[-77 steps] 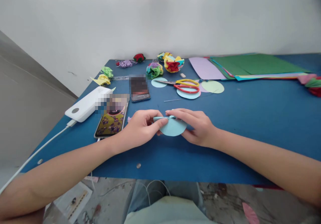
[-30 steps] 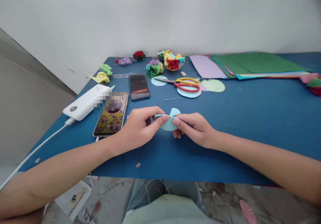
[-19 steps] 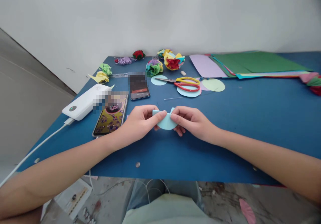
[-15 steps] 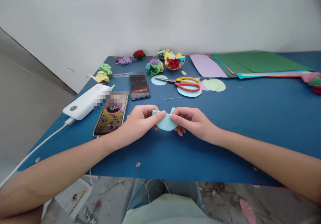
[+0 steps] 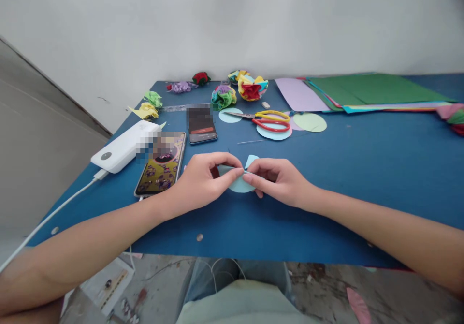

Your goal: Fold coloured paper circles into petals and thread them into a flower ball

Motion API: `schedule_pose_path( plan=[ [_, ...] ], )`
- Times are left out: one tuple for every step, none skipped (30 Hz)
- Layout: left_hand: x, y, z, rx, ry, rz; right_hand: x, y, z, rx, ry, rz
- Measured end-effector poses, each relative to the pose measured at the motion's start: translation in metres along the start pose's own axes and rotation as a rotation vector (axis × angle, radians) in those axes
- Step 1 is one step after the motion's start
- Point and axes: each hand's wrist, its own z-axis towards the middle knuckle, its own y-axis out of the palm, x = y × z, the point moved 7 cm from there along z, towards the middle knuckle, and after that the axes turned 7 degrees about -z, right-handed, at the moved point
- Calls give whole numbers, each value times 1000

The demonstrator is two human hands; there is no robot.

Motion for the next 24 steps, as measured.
schedule_pose_path(
  plan=[
    [1,1,0,-7,5,-6,-1,1,0,-9,-7,-1],
    [1,2,0,-16,9,-10,-1,1,0,-16,-14,-4],
    [1,3,-1,-25,11,-10,-2,1,0,-17,-20,-15],
    [1,4,-1,-36,7,-6,-2,0,0,-13,-26,-38],
    [0,5,0,-46,1,2,-3,-1,0,-2,-31,-71],
    [-1,5,0,-52,-6,13,-3,-3,0,16,-34,-110],
    [-2,4,0,-53,-10,25,-4,-4,-1,37,-39,-148],
    [-3,3,1,-53,-11,38,-4,-7,-1,62,-46,-181],
    [-4,2,2,-51,-8,53,-5,-8,-1,82,-53,-207],
    [-4,0,2,-48,-3,70,-5,-10,-1,99,-59,-225],
    [-4,-2,3,-48,3,91,-6,-11,-2,113,-64,-241],
    [-3,-3,5,-56,8,114,-6,-11,-2,120,-68,-255],
    [-3,-4,6,-76,11,138,-6,-11,-1,122,-69,-266],
    [-3,-5,7,-99,14,167,-6,-11,-1,120,-67,-273],
    [-3,-8,8,-117,22,206,-6,-11,-1,119,-64,-272],
    [-2,-13,10,-120,28,268,-6,-11,0,122,-62,-265],
    [-1,-21,11,-97,35,357,-6,-12,0,124,-60,-253],
    [1,-33,12,-36,45,491,-6,-12,1,126,-60,-240],
    [2,-50,13,67,16,682,-6,-12,1,124,-60,-229],
    [3,-66,13,148,-20,871,-6,-11,1,120,-61,-221],
    [-1,-80,13,161,-106,982,-6,-11,2,113,-60,-216],
    [-9,-92,12,110,-229,1034,-6,-10,2,105,-59,-214],
    [-21,-102,9,21,-366,1047,-6,-10,3,99,-58,-214],
    [-32,-112,6,-59,-486,1044,-5,-10,3,96,-56,-216]
  ],
)
